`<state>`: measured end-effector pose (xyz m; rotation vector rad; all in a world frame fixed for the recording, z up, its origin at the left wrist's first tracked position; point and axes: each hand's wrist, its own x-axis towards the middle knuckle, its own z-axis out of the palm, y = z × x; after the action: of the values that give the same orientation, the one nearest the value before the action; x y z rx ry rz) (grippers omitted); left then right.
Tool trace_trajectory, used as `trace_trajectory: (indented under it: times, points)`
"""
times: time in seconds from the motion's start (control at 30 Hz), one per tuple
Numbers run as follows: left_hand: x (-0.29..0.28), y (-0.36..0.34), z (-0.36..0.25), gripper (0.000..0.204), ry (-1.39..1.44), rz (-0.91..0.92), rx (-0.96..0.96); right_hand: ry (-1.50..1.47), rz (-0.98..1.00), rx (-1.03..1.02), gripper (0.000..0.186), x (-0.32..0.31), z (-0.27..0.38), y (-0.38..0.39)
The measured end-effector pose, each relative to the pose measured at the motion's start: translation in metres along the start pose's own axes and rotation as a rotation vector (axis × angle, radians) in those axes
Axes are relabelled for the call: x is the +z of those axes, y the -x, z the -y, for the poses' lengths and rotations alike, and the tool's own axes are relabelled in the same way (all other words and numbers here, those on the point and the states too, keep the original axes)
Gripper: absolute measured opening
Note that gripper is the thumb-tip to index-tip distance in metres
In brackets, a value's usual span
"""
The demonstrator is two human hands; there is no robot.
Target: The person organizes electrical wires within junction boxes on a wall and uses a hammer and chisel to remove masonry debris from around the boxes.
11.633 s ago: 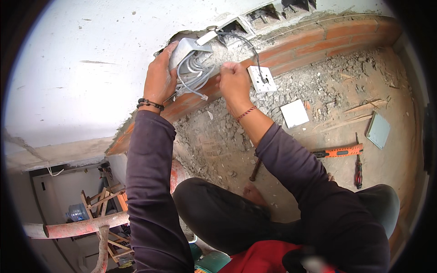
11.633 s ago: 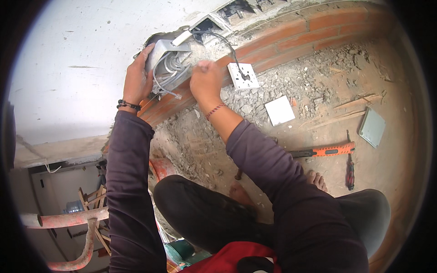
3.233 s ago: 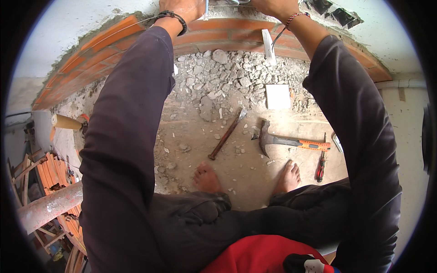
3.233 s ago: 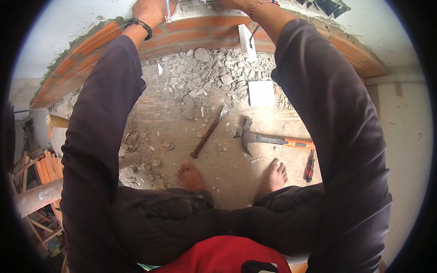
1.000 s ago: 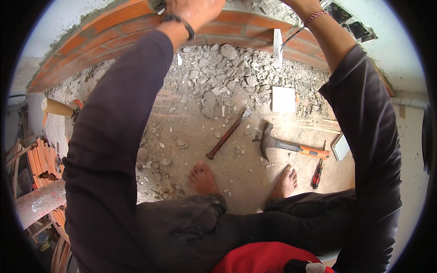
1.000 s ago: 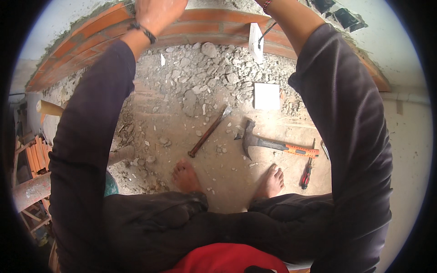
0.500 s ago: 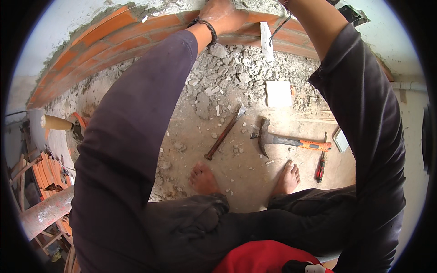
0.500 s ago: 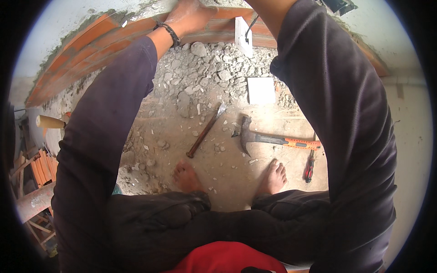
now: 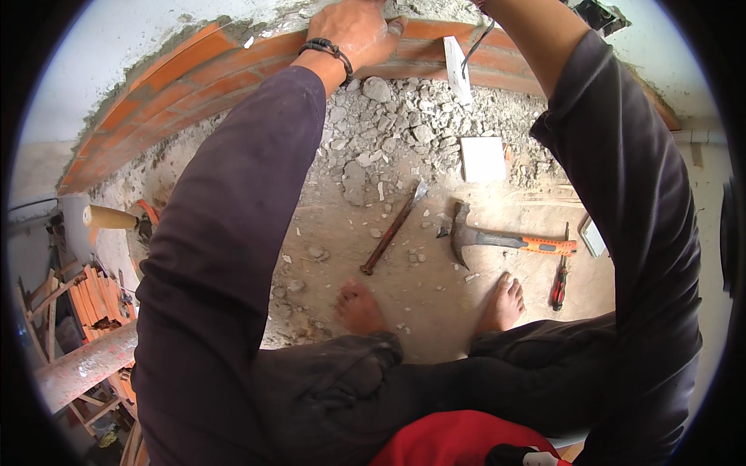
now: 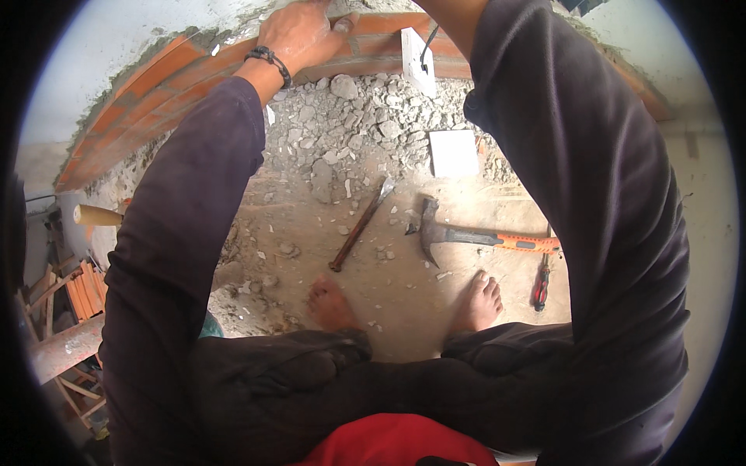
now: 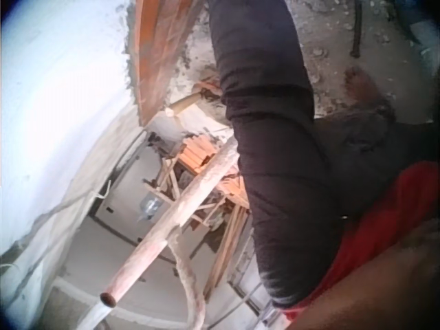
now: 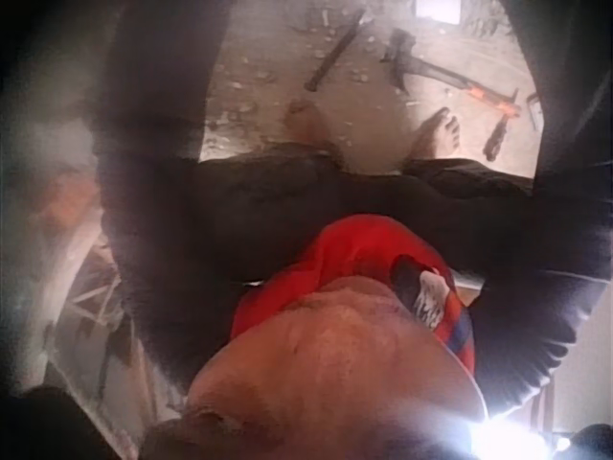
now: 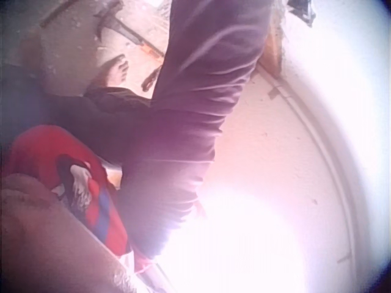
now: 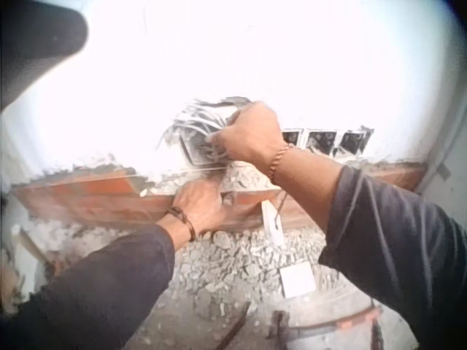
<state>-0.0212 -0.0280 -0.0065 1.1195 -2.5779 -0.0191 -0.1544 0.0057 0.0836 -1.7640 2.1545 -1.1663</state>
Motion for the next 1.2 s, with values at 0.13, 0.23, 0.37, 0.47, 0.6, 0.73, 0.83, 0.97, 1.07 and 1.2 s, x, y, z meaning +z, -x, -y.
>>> trace_trajectory:
  times: [0.13, 0.23, 0.37, 0.47, 0.6, 0.73, 0.83, 0.97, 1.07, 1.2]
  points:
    - [0.001, -0.011, 0.007, 0.035, -0.142, 0.066, 0.041, 0.007, 0.015, -0.014, 0.026, -0.001, 0.0, -0.002]
    - [0.002, -0.011, 0.007, 0.037, -0.135, 0.062, 0.042, 0.018, 0.025, -0.019, 0.026, -0.002, -0.003, -0.002]
    - [-0.004, -0.007, -0.001, 0.036, -0.084, 0.008, 0.121, 0.032, 0.04, -0.03, 0.026, -0.004, -0.008, -0.002]
    - [-0.02, 0.008, -0.015, 0.032, 0.0, 0.039, 0.118, 0.05, 0.058, -0.042, 0.025, -0.002, -0.011, -0.001]
    - [0.012, 0.039, -0.003, 0.029, 0.222, -0.065, 0.003, 0.071, 0.089, -0.092, 0.025, -0.007, -0.021, 0.005]
    - [0.023, 0.089, -0.011, 0.027, 0.598, 0.033, 0.01, 0.143, 0.15, -0.225, 0.025, -0.043, -0.043, 0.039]
    - [0.033, 0.144, -0.026, 0.035, 0.275, 0.518, -0.008, 0.16, 0.285, -0.411, 0.025, -0.075, -0.07, 0.079]
    - [0.05, 0.201, -0.056, 0.053, 0.016, 0.869, 0.038, 0.143, 0.729, -0.306, 0.025, -0.115, -0.109, 0.157]
    - [0.072, 0.215, -0.058, 0.055, -0.011, 0.986, 0.068, 0.069, 0.917, -0.079, 0.024, -0.116, -0.141, 0.23]
    - [0.081, 0.224, -0.073, 0.044, 0.064, 0.941, 0.014, 0.141, 0.848, 0.063, 0.032, -0.092, -0.184, 0.322]
